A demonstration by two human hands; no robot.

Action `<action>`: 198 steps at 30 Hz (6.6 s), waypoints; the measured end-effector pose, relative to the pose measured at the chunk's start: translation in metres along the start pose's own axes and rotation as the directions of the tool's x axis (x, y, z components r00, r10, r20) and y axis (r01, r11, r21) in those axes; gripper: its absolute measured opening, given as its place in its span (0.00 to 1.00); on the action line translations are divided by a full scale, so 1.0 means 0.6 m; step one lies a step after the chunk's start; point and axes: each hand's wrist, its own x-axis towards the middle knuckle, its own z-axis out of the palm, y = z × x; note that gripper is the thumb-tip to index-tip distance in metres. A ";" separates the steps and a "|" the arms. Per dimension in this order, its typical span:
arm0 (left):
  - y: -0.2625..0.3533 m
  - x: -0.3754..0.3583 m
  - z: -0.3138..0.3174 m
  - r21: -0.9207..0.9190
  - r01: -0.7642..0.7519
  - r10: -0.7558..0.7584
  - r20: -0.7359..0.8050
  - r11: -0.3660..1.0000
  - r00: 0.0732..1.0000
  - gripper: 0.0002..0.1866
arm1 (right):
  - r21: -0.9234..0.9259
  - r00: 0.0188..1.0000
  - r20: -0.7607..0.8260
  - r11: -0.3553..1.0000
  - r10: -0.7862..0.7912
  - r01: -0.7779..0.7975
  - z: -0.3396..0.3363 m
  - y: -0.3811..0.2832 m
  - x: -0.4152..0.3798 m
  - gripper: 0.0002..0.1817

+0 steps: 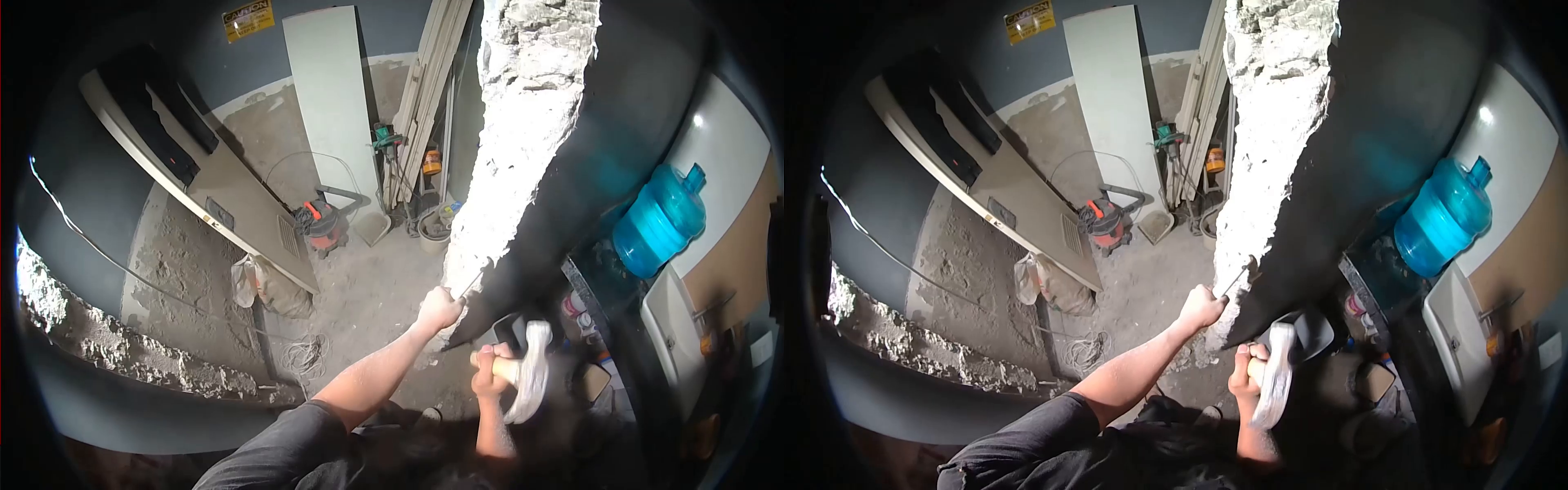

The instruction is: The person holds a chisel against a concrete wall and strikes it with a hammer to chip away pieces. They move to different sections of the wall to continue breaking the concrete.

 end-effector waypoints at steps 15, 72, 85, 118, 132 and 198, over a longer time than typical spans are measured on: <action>-0.322 -0.101 0.052 0.363 -0.038 -0.068 0.275 0.931 0.959 0.20 | -0.538 0.633 0.163 0.606 0.757 -0.586 -0.050 0.197 -0.309 0.17; -0.032 0.028 -0.013 0.436 -0.219 0.227 0.033 0.873 0.973 0.14 | 0.070 0.943 0.083 0.942 0.324 -0.330 -0.001 0.167 -0.073 0.08; -0.027 0.026 -0.030 0.449 -0.199 0.153 0.137 0.871 0.979 0.15 | -0.323 0.956 0.015 0.907 0.292 -0.272 0.008 0.146 -0.067 0.06; 0.015 0.032 -0.041 0.426 -0.048 0.001 0.110 0.903 0.994 0.18 | -0.075 0.994 0.046 0.992 0.100 -0.097 -0.015 0.046 0.002 0.06; 0.022 0.014 -0.032 0.342 0.055 -0.101 0.118 0.938 0.988 0.19 | -0.477 0.844 0.001 0.742 0.537 -0.472 0.016 0.081 -0.027 0.14; -0.028 0.019 -0.008 0.037 -0.086 0.085 0.021 0.996 0.996 0.18 | -0.382 0.904 0.029 0.841 0.426 -0.384 0.023 0.035 -0.007 0.20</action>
